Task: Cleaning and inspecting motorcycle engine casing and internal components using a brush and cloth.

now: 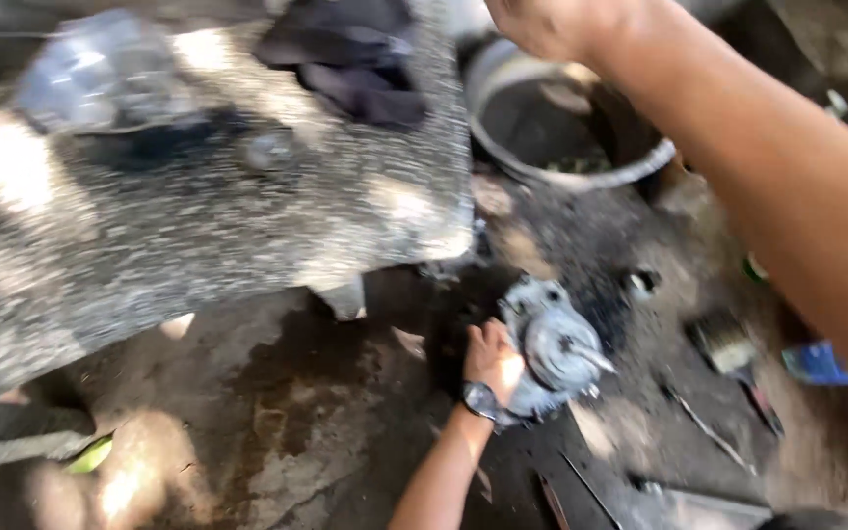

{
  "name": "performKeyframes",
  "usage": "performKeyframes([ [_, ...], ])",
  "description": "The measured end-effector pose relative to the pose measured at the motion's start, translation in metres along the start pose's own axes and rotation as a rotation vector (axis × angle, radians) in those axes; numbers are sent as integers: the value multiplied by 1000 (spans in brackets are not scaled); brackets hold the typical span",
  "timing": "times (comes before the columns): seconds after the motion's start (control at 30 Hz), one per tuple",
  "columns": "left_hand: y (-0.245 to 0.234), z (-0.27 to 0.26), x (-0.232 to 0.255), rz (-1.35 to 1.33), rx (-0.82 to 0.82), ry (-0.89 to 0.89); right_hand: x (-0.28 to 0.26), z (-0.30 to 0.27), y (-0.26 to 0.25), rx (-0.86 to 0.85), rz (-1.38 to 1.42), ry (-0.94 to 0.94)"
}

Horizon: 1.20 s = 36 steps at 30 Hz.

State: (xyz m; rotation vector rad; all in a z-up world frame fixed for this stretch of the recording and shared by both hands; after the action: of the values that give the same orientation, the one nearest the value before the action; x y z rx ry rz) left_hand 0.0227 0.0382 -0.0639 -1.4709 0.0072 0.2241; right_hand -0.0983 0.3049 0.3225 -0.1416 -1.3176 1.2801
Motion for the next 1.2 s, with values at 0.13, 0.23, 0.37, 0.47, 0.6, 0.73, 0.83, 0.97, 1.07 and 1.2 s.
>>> performKeyframes([
  [0.13,-6,-9,-24,-95,228,-38,-92,-6,-173,-96,451,395],
  [0.23,-58,-17,-39,-132,26,126,-142,-116,-178,-328,544,684],
  [0.37,-59,-16,-41,44,-155,184,-241,-271,-163,-341,710,936],
  [0.47,-45,-22,-46,160,-123,208,-334,-343,-152,-335,968,1325],
  [0.6,-57,-19,-52,82,-164,196,-456,-382,-127,-346,1276,1626],
  [0.73,-72,-12,-54,85,-271,226,-530,-364,-113,-323,1625,1773],
  [0.83,-79,-8,-55,54,-363,208,-563,-348,-92,-243,1803,1888],
  [0.97,-89,-2,-54,17,-415,162,-572,-328,-79,-164,1885,1999],
  [1.07,-90,0,-52,-6,-484,140,-579,-320,-79,-181,1872,2057],
  [1.2,-92,5,-53,-52,-513,75,-577,-321,-75,-203,1895,2105],
])
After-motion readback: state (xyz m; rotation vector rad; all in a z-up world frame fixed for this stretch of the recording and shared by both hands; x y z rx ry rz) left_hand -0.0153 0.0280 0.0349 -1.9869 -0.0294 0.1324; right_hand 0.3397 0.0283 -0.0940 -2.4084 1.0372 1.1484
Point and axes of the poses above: each hand's wrist, its own z-axis towards the middle knuckle, its own y-axis out of the palm, x = y × z, the point moved 2 cm from there along z, towards the middle knuckle, and after that the axes turned 11 degrees about z, right-handed, at the moved point
